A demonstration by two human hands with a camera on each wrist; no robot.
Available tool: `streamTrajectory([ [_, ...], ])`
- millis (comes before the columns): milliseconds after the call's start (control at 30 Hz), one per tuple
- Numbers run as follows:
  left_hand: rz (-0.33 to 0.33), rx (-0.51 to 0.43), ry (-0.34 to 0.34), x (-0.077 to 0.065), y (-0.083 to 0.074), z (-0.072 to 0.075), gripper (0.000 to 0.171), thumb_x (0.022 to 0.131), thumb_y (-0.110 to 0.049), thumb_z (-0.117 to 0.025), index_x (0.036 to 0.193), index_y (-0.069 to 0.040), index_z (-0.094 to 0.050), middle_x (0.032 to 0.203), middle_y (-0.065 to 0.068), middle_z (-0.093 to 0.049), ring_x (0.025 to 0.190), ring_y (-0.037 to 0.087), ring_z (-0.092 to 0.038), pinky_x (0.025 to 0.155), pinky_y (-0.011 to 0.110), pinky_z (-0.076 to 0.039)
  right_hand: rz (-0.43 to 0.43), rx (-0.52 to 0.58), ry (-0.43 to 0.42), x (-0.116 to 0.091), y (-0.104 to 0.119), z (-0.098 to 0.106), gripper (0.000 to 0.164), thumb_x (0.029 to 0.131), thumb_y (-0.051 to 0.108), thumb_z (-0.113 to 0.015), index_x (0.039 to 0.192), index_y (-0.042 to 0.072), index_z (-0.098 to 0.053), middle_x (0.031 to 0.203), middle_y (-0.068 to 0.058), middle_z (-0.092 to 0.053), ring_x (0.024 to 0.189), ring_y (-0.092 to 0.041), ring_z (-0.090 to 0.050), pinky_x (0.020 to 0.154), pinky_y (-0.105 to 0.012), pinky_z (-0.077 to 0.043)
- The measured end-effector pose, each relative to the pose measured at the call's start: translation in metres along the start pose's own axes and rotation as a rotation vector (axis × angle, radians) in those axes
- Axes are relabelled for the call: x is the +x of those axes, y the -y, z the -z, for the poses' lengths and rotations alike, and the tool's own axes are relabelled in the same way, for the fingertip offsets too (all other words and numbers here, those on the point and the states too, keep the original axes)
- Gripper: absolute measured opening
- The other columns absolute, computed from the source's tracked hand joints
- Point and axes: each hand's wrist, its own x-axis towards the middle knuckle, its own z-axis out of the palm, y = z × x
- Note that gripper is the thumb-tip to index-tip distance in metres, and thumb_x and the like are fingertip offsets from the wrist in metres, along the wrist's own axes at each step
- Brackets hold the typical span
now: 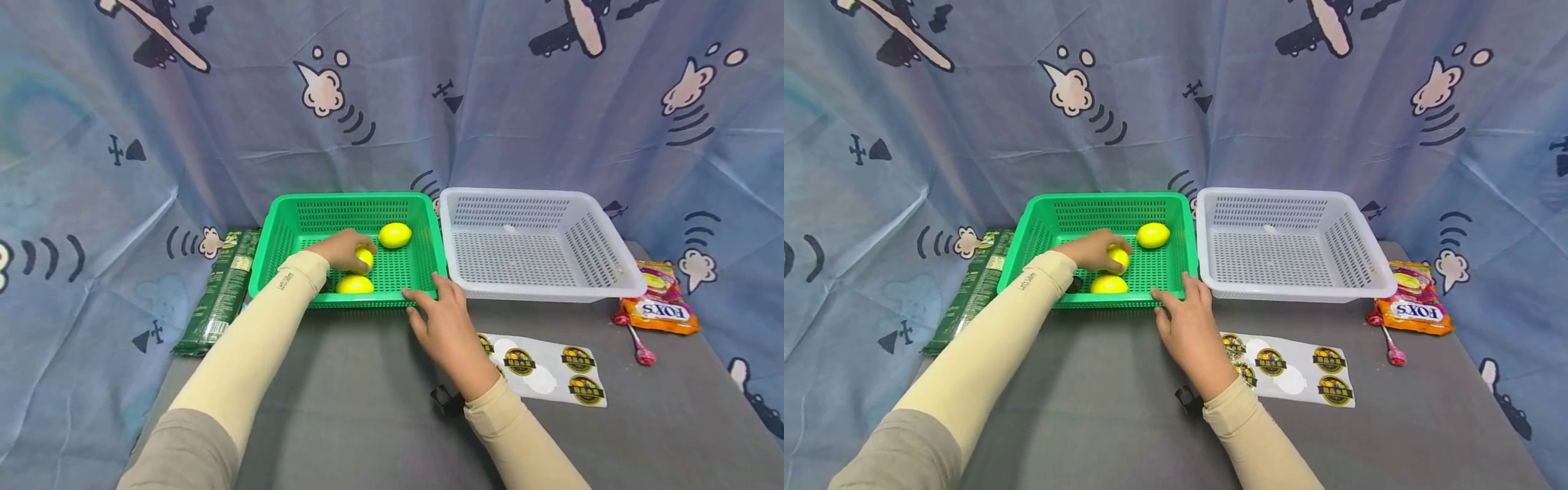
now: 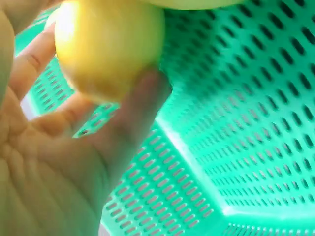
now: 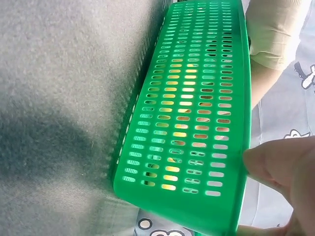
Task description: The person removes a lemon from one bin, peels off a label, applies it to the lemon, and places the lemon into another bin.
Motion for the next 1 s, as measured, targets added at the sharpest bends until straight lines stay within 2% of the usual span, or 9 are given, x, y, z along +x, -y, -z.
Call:
streamTrajectory([
  [133, -0.048, -0.112, -0.183, -0.026, -0.012, 0.015, 0.045, 0.098, -0.019, -0.075, 0.141, -0.012, -0.068, 0.147, 0.015, -0.051, 0.120, 0.030, -0.053, 0.095, 0.043, -0.051, 0.016, -0.005, 0.001, 0.002, 0.000, -0.001, 0.032, 0.101, 0.015, -0.075, 0.133, 0.014, -0.076, 0.150, -0.040, -0.046, 0.140, -0.058, -0.039, 0.111, -0.066, -0.040],
  [233, -0.120, -0.215, -0.332, -0.058, -0.032, 0.019, 0.040, 0.097, -0.018, -0.075, 0.136, -0.014, -0.070, 0.149, 0.011, -0.048, 0.120, 0.028, -0.054, 0.095, 0.044, -0.052, 0.026, -0.008, -0.005, 0.002, -0.001, -0.001, 0.032, 0.100, 0.014, -0.075, 0.133, 0.014, -0.076, 0.150, -0.040, -0.047, 0.140, -0.058, -0.040, 0.111, -0.066, -0.040],
  [300, -0.180, -0.271, -0.419, -0.083, -0.047, 0.013, 0.038, 0.096, -0.015, -0.075, 0.133, -0.014, -0.071, 0.150, 0.009, -0.048, 0.120, 0.028, -0.056, 0.095, 0.044, -0.053, 0.028, -0.013, -0.008, 0.002, -0.002, 0.000, 0.033, 0.100, 0.014, -0.076, 0.132, 0.014, -0.076, 0.149, -0.039, -0.047, 0.139, -0.058, -0.040, 0.111, -0.066, -0.041],
  [400, -0.254, -0.325, -0.524, -0.125, -0.066, -0.014, 0.037, 0.093, -0.014, -0.075, 0.130, -0.015, -0.073, 0.153, 0.007, -0.048, 0.127, 0.027, -0.057, 0.096, 0.047, -0.053, 0.030, -0.026, -0.011, 0.002, -0.003, 0.000, 0.032, 0.099, 0.014, -0.077, 0.132, 0.014, -0.077, 0.149, -0.039, -0.048, 0.139, -0.058, -0.041, 0.111, -0.066, -0.041],
  [533, -0.263, -0.388, -0.652, -0.170, -0.072, -0.073, 0.040, 0.088, -0.011, -0.079, 0.127, -0.019, -0.076, 0.154, 0.006, -0.050, 0.133, 0.029, -0.055, 0.098, 0.051, -0.052, 0.037, -0.034, -0.004, 0.003, -0.004, 0.001, 0.032, 0.099, 0.014, -0.077, 0.131, 0.015, -0.078, 0.148, -0.039, -0.049, 0.138, -0.058, -0.042, 0.112, -0.065, -0.040],
  [633, -0.208, -0.411, -0.660, -0.182, -0.070, -0.120, 0.041, 0.086, -0.008, -0.081, 0.125, -0.019, -0.077, 0.155, 0.008, -0.051, 0.135, 0.035, -0.053, 0.100, 0.056, -0.051, 0.035, -0.030, 0.008, 0.004, -0.004, 0.002, 0.032, 0.100, 0.014, -0.076, 0.131, 0.015, -0.078, 0.150, -0.038, -0.048, 0.139, -0.057, -0.041, 0.112, -0.065, -0.040],
  [767, -0.112, -0.390, -0.501, -0.177, -0.066, -0.167, 0.042, 0.091, -0.012, -0.078, 0.132, -0.018, -0.075, 0.161, 0.011, -0.046, 0.140, 0.042, -0.047, 0.102, 0.057, -0.049, 0.010, -0.025, 0.031, 0.005, -0.004, 0.005, 0.032, 0.102, 0.016, -0.074, 0.134, 0.017, -0.076, 0.153, -0.036, -0.046, 0.143, -0.055, -0.039, 0.112, -0.065, -0.041],
  [867, -0.070, -0.394, -0.440, -0.171, -0.063, -0.184, 0.042, 0.094, -0.014, -0.077, 0.135, -0.019, -0.073, 0.165, 0.012, -0.043, 0.143, 0.044, -0.044, 0.105, 0.059, -0.047, -0.003, -0.032, 0.046, 0.005, -0.003, 0.006, 0.034, 0.103, 0.017, -0.073, 0.136, 0.018, -0.075, 0.155, -0.035, -0.045, 0.144, -0.053, -0.038, 0.113, -0.064, -0.040],
  [1000, -0.060, -0.409, -0.439, -0.170, -0.061, -0.187, 0.042, 0.094, -0.014, -0.076, 0.136, -0.020, -0.072, 0.166, 0.013, -0.040, 0.145, 0.047, -0.041, 0.107, 0.062, -0.044, 0.002, -0.034, 0.069, 0.006, -0.003, 0.007, 0.035, 0.102, 0.016, -0.073, 0.137, 0.017, -0.074, 0.155, -0.035, -0.044, 0.144, -0.054, -0.038, 0.113, -0.064, -0.040],
])
